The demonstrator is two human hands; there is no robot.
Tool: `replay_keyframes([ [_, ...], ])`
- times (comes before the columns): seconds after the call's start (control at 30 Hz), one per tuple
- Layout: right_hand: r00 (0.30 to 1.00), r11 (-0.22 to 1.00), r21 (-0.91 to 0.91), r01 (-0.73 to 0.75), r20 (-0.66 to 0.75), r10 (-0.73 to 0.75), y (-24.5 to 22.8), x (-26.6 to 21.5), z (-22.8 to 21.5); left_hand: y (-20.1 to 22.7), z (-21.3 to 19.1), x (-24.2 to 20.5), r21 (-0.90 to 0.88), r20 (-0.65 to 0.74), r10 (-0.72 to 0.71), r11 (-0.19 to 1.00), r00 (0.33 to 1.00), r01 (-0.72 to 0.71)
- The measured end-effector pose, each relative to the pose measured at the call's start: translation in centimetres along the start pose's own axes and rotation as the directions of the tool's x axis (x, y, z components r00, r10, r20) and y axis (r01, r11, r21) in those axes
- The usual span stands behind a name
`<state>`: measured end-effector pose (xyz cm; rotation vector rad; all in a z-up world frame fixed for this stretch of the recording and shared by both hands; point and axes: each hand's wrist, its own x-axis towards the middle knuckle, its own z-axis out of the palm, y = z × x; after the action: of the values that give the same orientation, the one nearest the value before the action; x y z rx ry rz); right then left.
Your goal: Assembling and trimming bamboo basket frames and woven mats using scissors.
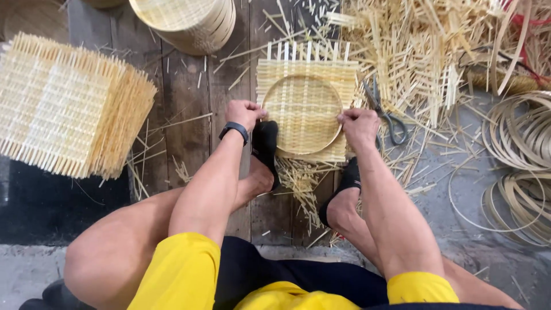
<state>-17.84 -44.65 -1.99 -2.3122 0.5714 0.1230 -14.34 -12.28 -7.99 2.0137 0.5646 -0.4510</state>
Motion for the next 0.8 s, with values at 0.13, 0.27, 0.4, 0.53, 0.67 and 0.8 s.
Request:
replay_keyframes([
  [0.13, 1.000, 0.999, 0.029, -0.025, 0.014, 0.024, -1.4, 0.5, -0.5, -1.0, 0.9, 1.1, -0.108, -0.099, 0.148, 0.981, 0.984, -0.159],
  [0.27, 0.996, 0.997, 0.011, -0.079, 0.043, 0.079, -1.0, 0.4, -0.4, -1.7, 0.6, -0.2, -0.172, -0.064, 0.115, 0.977, 0.991, -0.125],
  [0.4, 0.996, 0.998, 0.001, -0.057, 0.070, 0.056, 0.9, 2.2, 0.0, -1.8, 0.3, 1.0, -0.225, -0.020, 0.182, 0.957, 0.983, -0.181],
  [0.53, 0.992, 0.999, 0.041, -0.028, 0.122, 0.023, 1.6, 2.6, -0.4, -0.6, -0.4, 0.7, -0.251, 0.038, 0.146, 0.959, 0.989, -0.132],
  [0.67, 0.963, 0.945, -0.199, 0.258, 0.128, -0.236, -5.0, 0.7, -0.9, 6.4, -2.0, 0.9, 0.154, 0.021, 0.248, 0.956, 0.969, -0.248],
  [0.8, 0.672, 0.553, -0.403, 0.729, 0.577, -0.465, -9.8, -5.6, 3.9, 10.3, 1.6, 1.6, 0.360, 0.070, 0.773, 0.570, 0.631, -0.738],
])
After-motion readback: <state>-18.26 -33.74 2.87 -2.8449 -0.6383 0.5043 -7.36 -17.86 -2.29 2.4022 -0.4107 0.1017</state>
